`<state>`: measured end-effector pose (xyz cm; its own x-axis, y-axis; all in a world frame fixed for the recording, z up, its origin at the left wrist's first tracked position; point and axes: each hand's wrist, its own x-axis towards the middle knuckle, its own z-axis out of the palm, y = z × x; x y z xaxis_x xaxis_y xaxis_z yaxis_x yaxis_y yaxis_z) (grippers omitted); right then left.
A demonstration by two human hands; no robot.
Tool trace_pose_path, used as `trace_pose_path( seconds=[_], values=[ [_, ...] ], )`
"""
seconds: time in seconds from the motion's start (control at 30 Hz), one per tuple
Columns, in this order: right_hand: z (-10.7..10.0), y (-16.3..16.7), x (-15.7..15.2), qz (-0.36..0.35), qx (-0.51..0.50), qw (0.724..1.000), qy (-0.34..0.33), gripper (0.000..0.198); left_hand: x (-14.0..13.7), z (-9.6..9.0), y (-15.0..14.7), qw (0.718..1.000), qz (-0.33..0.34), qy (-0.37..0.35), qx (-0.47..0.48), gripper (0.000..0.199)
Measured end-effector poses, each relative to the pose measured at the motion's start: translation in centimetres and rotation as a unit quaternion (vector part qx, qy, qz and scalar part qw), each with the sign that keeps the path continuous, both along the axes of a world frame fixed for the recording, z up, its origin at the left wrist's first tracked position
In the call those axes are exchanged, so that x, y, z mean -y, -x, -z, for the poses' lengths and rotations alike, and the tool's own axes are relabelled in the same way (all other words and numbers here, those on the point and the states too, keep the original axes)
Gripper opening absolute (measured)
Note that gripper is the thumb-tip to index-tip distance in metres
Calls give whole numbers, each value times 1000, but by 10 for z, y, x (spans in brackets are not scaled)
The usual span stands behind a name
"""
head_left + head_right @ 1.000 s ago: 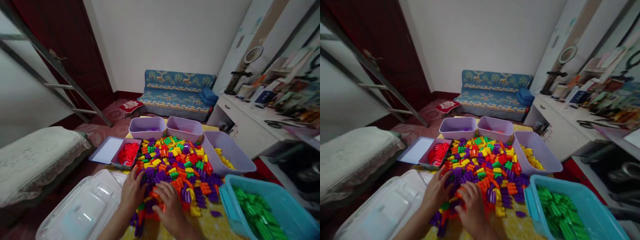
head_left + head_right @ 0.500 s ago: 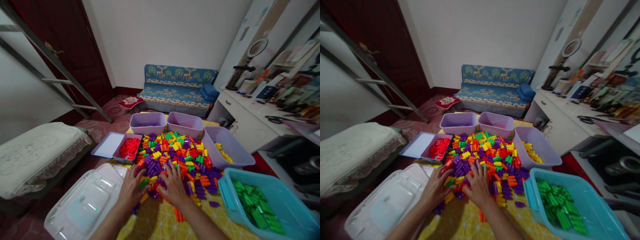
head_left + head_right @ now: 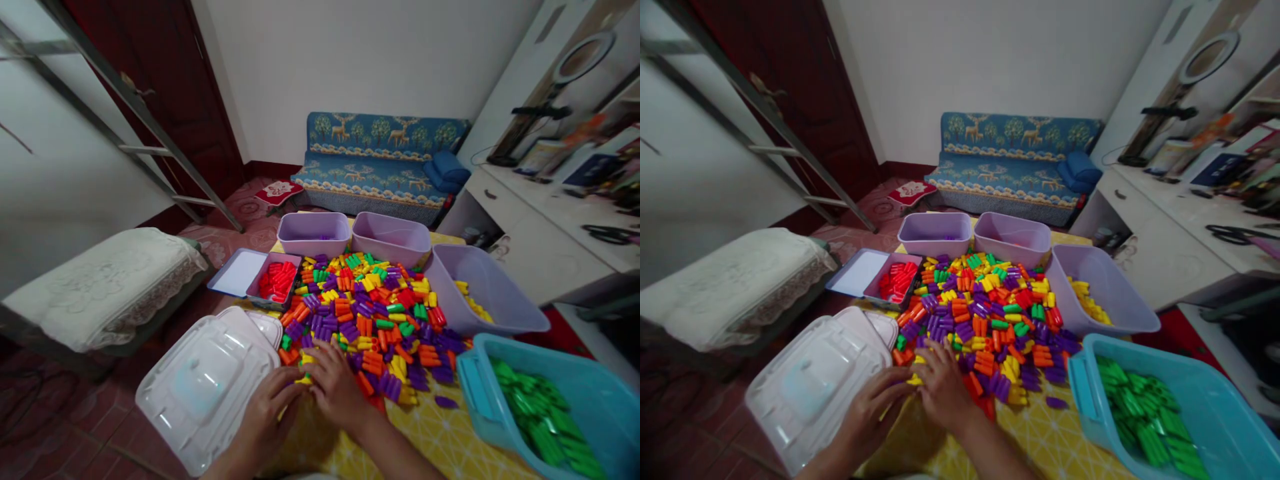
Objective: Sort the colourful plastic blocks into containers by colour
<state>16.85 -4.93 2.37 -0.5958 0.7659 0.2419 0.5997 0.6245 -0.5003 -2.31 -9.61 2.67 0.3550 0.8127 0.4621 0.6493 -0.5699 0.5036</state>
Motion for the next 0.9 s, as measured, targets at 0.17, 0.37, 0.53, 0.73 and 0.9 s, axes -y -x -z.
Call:
trace_pose_path(
  seconds=[0.17,0.37,0.53,0.73,0.9],
  values=[
    [8,24,17,-71,63,994,44,54,-8,-11,26,995,-96,-28,-21,21],
    [23,14,-14,79,96,992,15,31,-10,5,45,981,-177,5,-78,27],
    [4,6,-38,188,76,979,-17,32,-5,22,38,963,-203,33,-175,73],
    [-7,50,-48,-15,54,998,-18,57,-2,45,33,938,-235,7,-255,88],
    [5,72,-65,-15,93,995,22,68,-1,55,35,920,-241,-30,-308,79]
  ],
)
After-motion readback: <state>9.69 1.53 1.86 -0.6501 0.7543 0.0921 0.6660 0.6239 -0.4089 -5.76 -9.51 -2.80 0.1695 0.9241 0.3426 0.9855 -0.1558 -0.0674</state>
